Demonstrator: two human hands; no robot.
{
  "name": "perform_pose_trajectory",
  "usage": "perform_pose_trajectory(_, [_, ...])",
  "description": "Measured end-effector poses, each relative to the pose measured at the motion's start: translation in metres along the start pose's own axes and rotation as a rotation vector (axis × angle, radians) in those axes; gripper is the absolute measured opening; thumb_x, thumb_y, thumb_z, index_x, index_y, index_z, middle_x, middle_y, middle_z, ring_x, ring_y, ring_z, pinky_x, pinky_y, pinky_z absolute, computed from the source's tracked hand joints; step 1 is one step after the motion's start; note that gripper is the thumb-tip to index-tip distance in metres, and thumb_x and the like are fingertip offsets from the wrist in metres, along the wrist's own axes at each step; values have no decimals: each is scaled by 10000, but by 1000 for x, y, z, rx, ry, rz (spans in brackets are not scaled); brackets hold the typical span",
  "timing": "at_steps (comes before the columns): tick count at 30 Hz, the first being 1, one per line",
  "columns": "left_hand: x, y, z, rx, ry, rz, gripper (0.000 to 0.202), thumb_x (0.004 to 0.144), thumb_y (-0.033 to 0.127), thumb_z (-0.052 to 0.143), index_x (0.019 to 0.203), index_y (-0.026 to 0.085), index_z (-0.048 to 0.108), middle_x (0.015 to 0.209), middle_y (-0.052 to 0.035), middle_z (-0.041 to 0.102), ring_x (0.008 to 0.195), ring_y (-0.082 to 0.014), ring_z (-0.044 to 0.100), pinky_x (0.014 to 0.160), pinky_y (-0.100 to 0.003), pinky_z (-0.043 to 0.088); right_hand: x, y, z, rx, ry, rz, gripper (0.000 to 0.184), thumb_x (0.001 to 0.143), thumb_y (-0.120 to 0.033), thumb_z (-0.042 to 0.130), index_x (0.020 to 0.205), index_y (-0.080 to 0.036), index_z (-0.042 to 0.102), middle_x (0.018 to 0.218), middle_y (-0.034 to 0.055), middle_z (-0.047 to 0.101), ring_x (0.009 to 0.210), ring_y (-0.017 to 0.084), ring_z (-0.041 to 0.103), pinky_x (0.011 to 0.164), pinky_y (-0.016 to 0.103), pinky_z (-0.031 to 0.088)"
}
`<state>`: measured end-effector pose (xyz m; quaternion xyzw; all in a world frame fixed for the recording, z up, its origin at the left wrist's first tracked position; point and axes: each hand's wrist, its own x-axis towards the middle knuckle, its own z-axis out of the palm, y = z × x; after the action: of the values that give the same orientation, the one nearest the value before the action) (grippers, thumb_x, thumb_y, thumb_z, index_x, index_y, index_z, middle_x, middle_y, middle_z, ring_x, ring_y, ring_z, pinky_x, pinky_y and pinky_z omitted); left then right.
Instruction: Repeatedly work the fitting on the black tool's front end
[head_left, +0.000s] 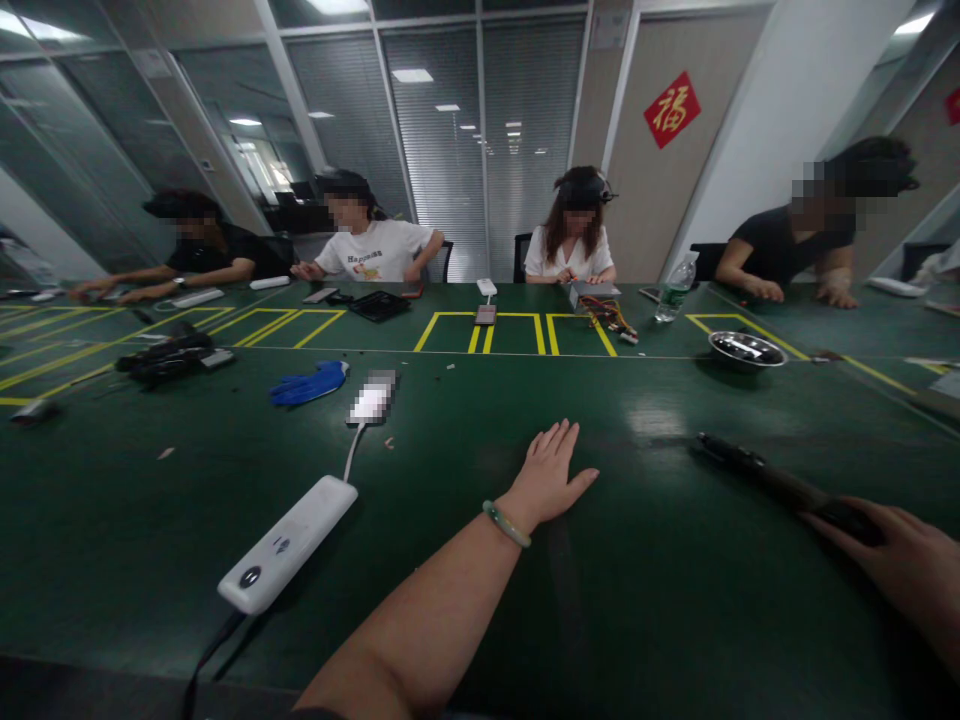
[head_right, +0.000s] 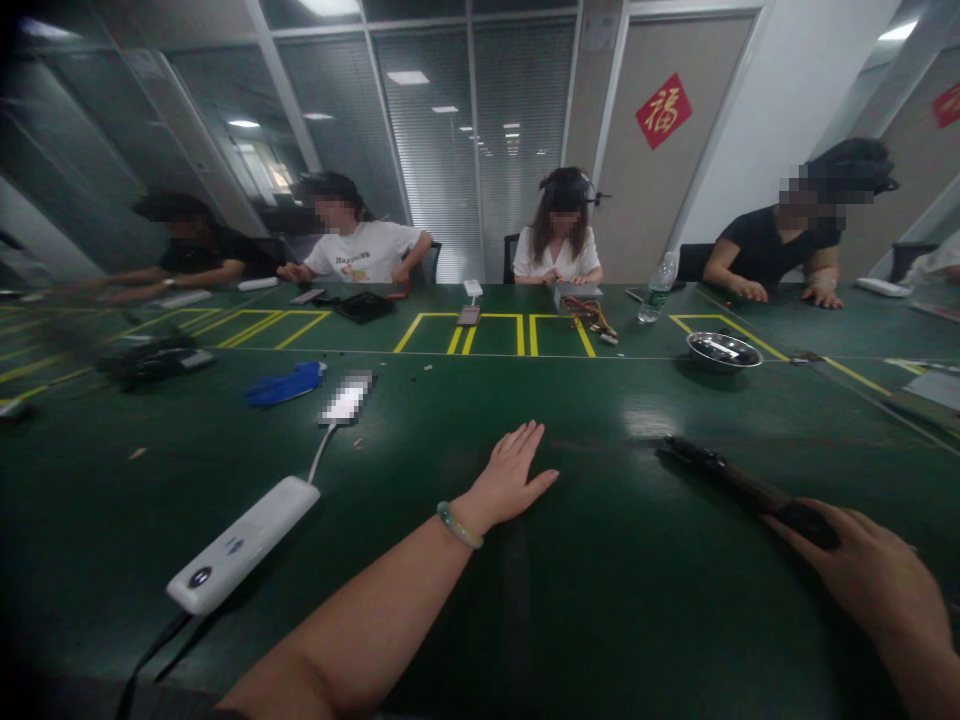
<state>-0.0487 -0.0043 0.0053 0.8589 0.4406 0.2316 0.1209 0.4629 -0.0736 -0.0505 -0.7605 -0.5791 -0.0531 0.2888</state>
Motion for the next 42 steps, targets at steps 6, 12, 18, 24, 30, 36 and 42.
perform_pose_trajectory(6, [1, 16, -17, -48, 237, 106, 571, 977, 430, 338, 1488, 231, 179, 1553, -38, 216, 1436, -192, 160, 1179, -438, 168, -15, -146, 18, -41, -208, -271, 528, 730, -660, 605, 1088, -273, 639, 1063, 111, 636, 890, 289, 596, 707, 425, 464])
perform_pose_trajectory(12, [-3, 19, -22, -35, 262, 215, 501, 958, 335, 390, 1444, 241, 312, 1504, -23, 336, 1415, -196, 227, 1182, -453, 160, -26, -301, 69, 122, -268, -628, 318, 819, -378, 609, 1094, -219, 619, 1027, 79, 635, 932, 242, 575, 842, 390, 449])
perform_pose_trajectory(18, [-3, 15, -23, -23, 250, 233, 484, 955, 314, 380, 1430, 227, 344, 1492, -21, 356, 1401, -198, 261, 1185, -456, 170, -40, -391, 108, 173, -303, -781, 425, 845, -197, 469, 1262, -198, 550, 1266, 107, 539, 1206, 284, 433, 1023, 442, 321])
perform_pose_trajectory(24, [0, 13, -26, -41, 218, 198, 460, 979, 329, 343, 1425, 217, 339, 1486, -27, 368, 1376, -168, 314, 1167, -388, 258, -50, -364, 74, 102, -200, -691, 463, 816, -243, 524, 1273, -173, 525, 1307, 157, 469, 1212, 325, 390, 991, 473, 327])
perform_pose_trajectory(30, [2, 16, -17, -9, 88, 193, 462, 972, 399, 374, 1409, 251, 362, 1420, -36, 463, 1315, -188, 411, 1130, -412, 289, -80, -291, 28, 60, -268, -490, 306, 890, -438, 517, 1128, -261, 591, 1098, 93, 557, 981, 268, 536, 879, 444, 430])
perform_pose_trajectory(36, [0, 11, -6, 91, -14, 185, 508, 887, 469, 534, 1340, 252, 456, 1377, -50, 504, 1274, -222, 439, 1067, -399, 336, -80, -249, 22, 122, -449, -598, 374, 910, -446, 500, 1254, -305, 536, 1223, 73, 532, 1102, 257, 503, 939, 438, 420])
perform_pose_trajectory(42, [-3, 9, -2, 118, 16, 157, 464, 899, 333, 536, 1346, 250, 443, 1395, -42, 479, 1303, -212, 407, 1085, -398, 318, -21, -225, 38, 87, -415, -735, 279, 942, -298, 431, 1117, -256, 644, 1065, 68, 620, 980, 229, 550, 895, 409, 423])
